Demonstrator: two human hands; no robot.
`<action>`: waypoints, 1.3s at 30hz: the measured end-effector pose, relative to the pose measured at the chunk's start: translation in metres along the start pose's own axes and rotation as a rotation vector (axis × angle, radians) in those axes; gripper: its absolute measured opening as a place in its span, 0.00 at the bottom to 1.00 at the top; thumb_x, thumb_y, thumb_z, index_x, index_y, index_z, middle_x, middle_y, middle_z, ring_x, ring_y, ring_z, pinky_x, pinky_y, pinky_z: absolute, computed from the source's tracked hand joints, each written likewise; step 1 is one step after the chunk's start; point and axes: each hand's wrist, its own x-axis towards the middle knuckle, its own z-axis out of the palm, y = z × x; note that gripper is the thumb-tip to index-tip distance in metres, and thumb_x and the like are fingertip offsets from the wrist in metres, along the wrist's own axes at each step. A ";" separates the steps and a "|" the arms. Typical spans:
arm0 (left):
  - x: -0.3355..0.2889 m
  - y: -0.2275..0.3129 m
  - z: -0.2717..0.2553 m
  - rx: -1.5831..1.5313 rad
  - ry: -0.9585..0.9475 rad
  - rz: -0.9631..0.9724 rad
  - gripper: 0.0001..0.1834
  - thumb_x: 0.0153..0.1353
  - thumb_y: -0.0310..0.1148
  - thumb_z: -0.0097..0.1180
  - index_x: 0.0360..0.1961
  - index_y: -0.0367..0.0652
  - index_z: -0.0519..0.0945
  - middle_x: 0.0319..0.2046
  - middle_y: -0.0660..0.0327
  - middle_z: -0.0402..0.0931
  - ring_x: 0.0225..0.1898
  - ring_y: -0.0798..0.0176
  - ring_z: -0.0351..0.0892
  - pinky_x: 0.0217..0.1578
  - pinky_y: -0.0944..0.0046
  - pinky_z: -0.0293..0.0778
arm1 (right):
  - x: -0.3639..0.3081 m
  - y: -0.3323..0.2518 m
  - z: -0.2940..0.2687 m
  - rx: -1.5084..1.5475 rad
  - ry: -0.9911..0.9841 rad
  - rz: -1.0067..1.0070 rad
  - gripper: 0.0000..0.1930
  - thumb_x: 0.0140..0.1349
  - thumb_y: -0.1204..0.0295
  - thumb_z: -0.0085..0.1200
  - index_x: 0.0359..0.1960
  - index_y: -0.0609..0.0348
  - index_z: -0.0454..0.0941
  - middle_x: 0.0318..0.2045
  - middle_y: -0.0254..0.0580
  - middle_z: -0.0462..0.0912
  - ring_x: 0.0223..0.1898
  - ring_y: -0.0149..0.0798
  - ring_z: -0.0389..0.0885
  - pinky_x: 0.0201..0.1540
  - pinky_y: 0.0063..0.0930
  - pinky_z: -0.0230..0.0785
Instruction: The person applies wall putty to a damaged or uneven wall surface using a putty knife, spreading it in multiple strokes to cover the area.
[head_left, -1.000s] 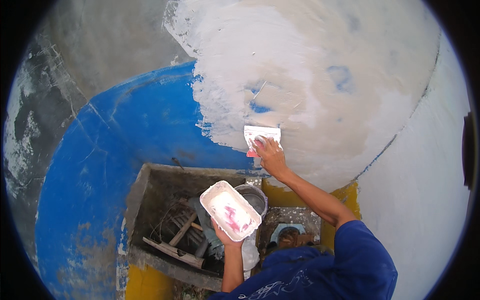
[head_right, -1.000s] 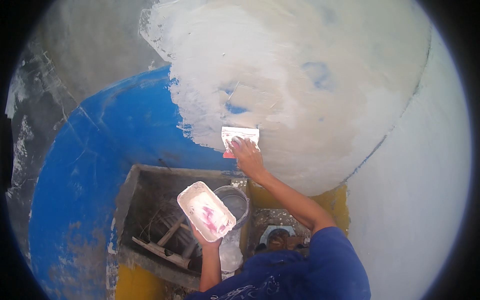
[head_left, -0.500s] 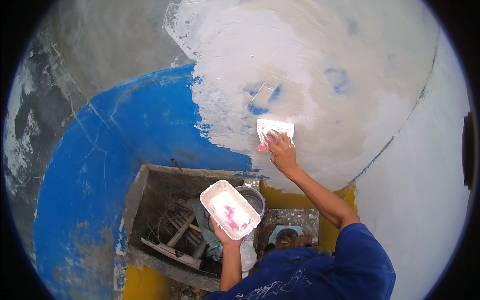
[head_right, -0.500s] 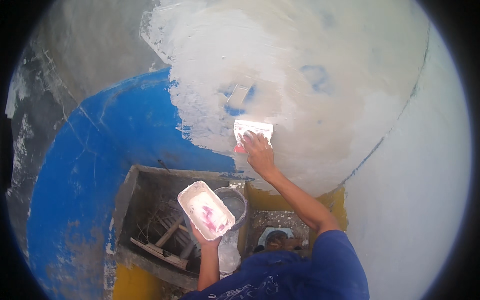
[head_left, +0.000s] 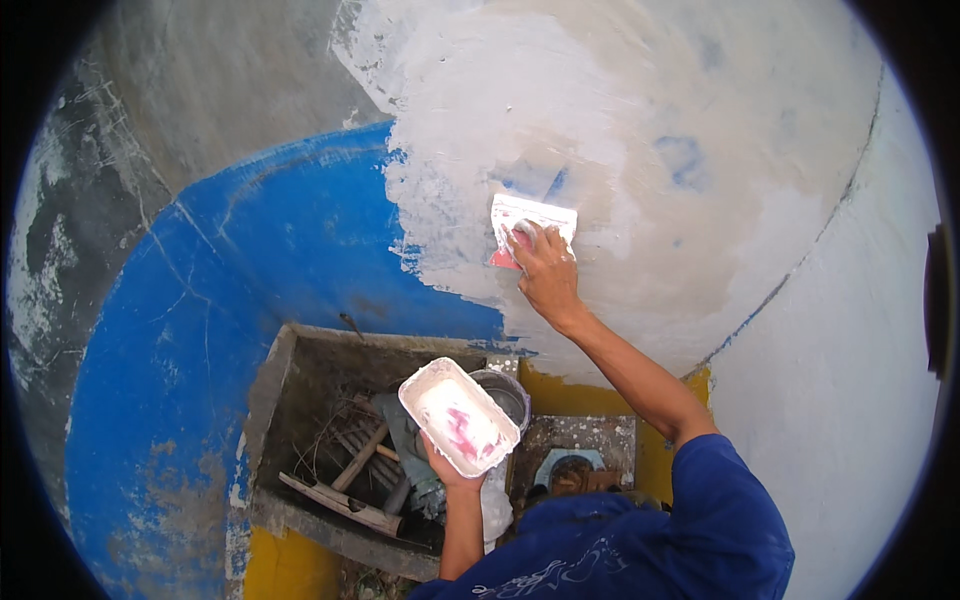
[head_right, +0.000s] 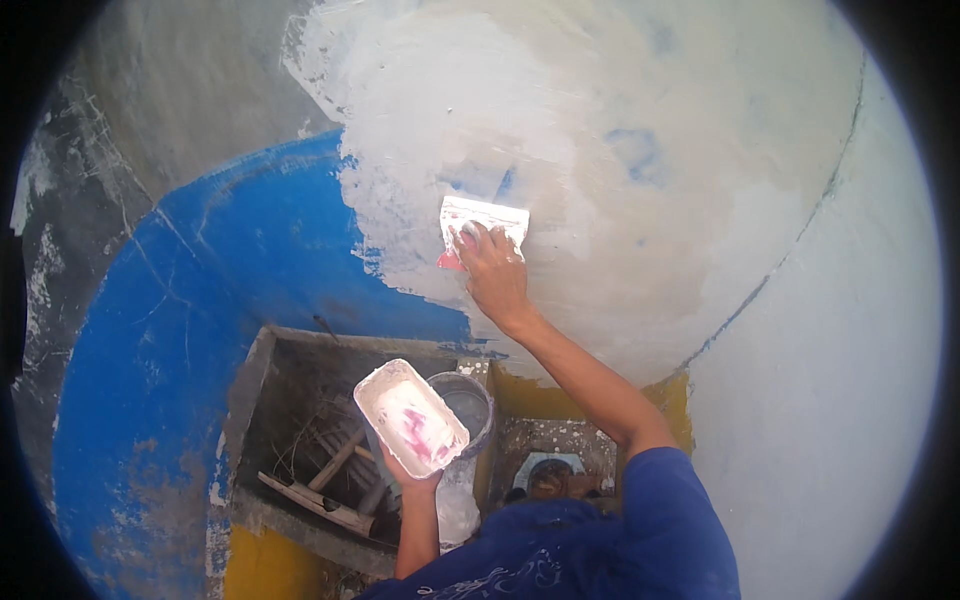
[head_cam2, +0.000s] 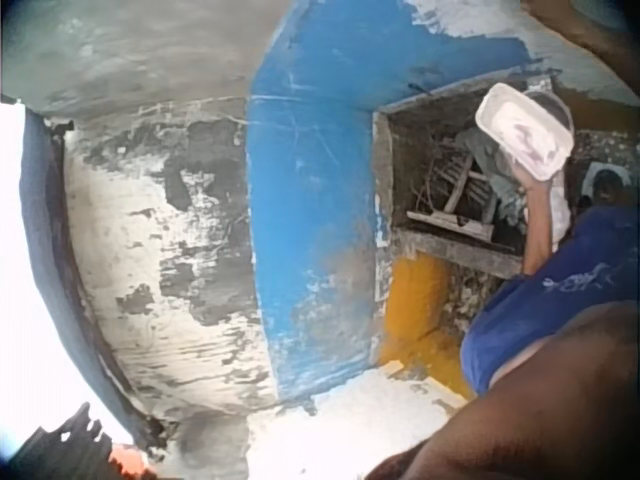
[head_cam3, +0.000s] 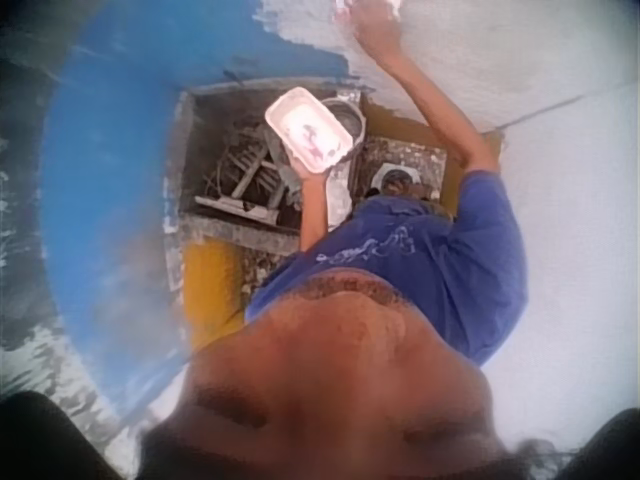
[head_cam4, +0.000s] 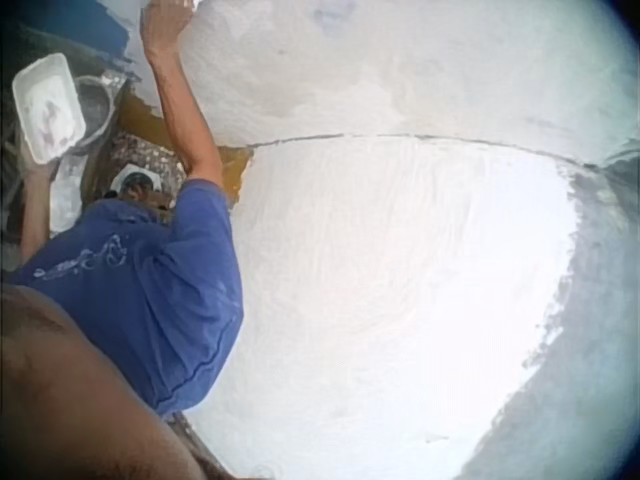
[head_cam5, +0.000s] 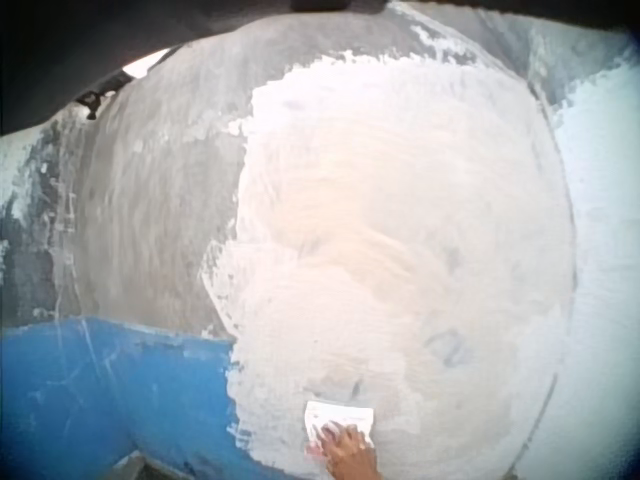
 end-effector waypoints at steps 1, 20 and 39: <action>-0.001 0.000 -0.001 0.000 0.002 0.001 0.33 0.65 0.58 0.42 0.64 0.48 0.66 0.59 0.58 0.70 0.59 0.47 0.69 0.57 0.39 0.68 | -0.010 -0.001 0.007 0.026 -0.063 -0.004 0.26 0.41 0.81 0.57 0.48 0.54 0.81 0.52 0.42 0.74 0.50 0.49 0.72 0.49 0.41 0.70; -0.001 0.007 -0.009 -0.010 0.040 0.049 0.31 0.66 0.55 0.40 0.63 0.48 0.67 0.58 0.57 0.70 0.59 0.48 0.70 0.58 0.40 0.67 | -0.061 0.001 0.024 0.280 -0.125 0.009 0.29 0.40 0.82 0.54 0.50 0.52 0.80 0.49 0.46 0.76 0.49 0.52 0.73 0.49 0.44 0.70; 0.006 0.007 -0.019 0.039 0.025 0.042 0.34 0.65 0.58 0.40 0.65 0.49 0.65 0.60 0.57 0.68 0.59 0.47 0.69 0.57 0.39 0.68 | -0.133 0.034 0.012 1.570 0.565 1.623 0.14 0.62 0.74 0.52 0.49 0.63 0.73 0.38 0.36 0.78 0.36 0.32 0.78 0.36 0.25 0.71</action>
